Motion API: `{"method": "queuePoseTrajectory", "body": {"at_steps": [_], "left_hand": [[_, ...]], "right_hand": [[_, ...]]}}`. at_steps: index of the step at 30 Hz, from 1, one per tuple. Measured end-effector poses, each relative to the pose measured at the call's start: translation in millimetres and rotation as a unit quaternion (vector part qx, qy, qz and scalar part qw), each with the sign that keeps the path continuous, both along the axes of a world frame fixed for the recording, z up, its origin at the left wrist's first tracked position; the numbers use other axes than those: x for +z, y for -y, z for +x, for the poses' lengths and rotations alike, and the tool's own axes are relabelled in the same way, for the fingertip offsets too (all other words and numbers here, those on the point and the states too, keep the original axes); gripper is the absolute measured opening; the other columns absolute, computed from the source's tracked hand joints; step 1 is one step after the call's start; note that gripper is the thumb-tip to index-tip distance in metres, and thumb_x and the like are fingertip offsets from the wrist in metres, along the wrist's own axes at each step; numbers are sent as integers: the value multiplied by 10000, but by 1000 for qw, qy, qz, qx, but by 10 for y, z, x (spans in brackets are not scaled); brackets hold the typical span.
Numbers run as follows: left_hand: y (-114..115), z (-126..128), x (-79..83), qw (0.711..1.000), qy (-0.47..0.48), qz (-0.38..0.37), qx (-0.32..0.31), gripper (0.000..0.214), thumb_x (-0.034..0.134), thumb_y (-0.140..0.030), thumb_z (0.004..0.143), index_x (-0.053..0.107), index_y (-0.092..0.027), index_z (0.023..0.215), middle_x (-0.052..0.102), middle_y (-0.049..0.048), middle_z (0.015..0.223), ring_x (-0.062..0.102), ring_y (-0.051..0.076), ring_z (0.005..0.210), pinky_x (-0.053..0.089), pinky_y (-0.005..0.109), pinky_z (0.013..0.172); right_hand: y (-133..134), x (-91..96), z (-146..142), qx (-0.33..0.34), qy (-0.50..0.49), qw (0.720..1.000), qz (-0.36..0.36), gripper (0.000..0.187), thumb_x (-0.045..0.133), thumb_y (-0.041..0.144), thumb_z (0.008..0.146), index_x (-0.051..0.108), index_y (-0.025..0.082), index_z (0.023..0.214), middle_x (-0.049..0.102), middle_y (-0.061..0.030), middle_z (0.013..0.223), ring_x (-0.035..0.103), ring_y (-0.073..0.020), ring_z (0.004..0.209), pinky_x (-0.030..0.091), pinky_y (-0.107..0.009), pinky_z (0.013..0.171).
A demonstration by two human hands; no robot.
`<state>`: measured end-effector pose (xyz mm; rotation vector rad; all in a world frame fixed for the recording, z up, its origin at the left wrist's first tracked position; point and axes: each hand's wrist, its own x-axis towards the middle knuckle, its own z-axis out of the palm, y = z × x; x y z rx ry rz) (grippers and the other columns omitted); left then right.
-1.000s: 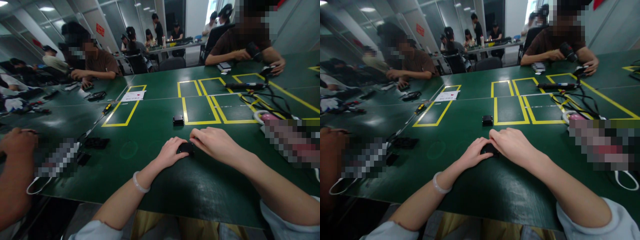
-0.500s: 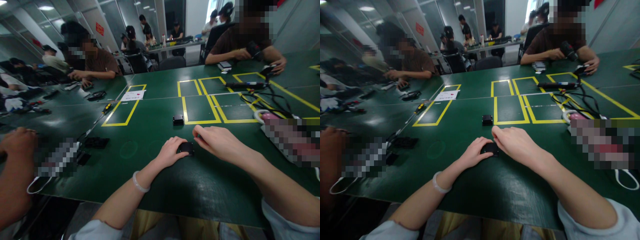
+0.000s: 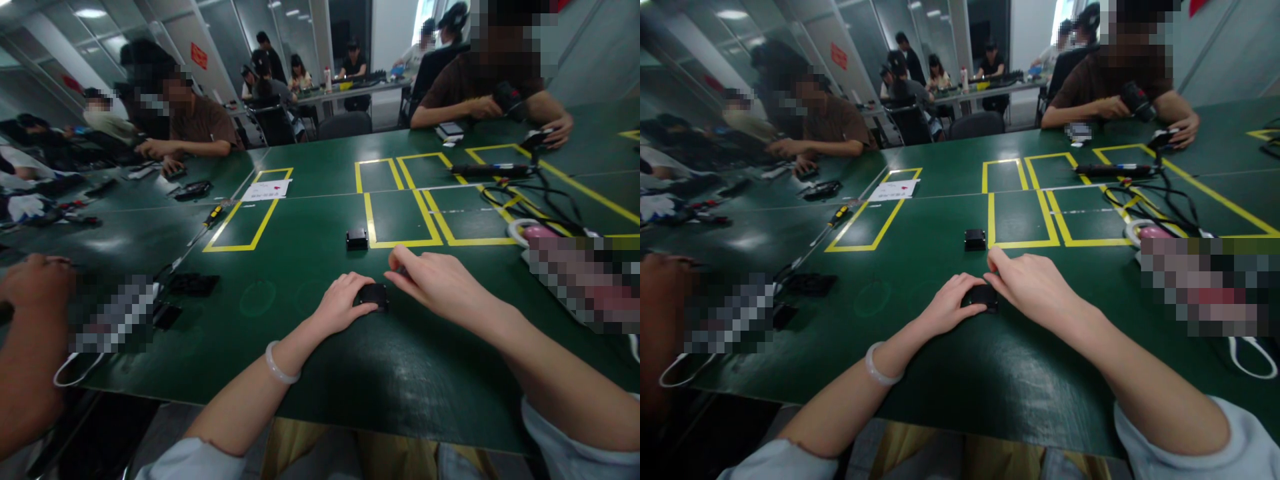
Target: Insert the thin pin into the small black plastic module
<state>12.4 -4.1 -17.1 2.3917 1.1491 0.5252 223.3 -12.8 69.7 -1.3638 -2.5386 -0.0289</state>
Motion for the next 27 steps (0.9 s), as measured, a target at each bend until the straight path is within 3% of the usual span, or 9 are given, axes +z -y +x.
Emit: {"method": "queuePoseTrajectory", "body": {"at_steps": [6,13,17,21,27], "left_hand": [[-3,-3,3,1000,-6,4,-1,365,589,-434,873,519,-231,1167,566,47,1085,506,233,1002,423,356,872],[-9,-6,-11,1000,-3,10,-6,376,584,-442,876,517,-231,1180,565,47,1087,506,233,999,420,353,871],[-11,-9,-27,1000,-4,12,-7,378,576,-449,880,514,-232,1184,566,48,1089,505,235,1004,417,357,878],[-9,-7,-24,1000,-5,13,-5,375,580,-448,877,515,-227,1173,563,51,1092,506,235,1003,420,356,874],[-4,-2,6,1000,-7,8,-7,364,577,-435,881,515,-223,1170,562,52,1096,505,232,1006,423,356,875]], "right_hand": [[-33,-135,-53,33,-85,996,-1,211,427,394,946,489,202,886,589,12,648,553,-145,566,319,-248,534],[-77,-359,-61,31,-154,979,132,229,449,364,942,534,162,876,599,-18,671,565,-141,589,376,-253,578],[-89,-362,-50,50,-147,972,178,232,469,346,935,542,165,809,574,-10,630,535,-131,562,369,-249,570],[-91,-277,-18,52,-117,978,163,285,452,374,941,544,178,757,578,-13,607,522,-136,561,358,-259,579],[-62,-155,13,63,-86,993,58,253,402,342,960,560,175,855,643,-38,724,592,-157,679,375,-265,625]]}}
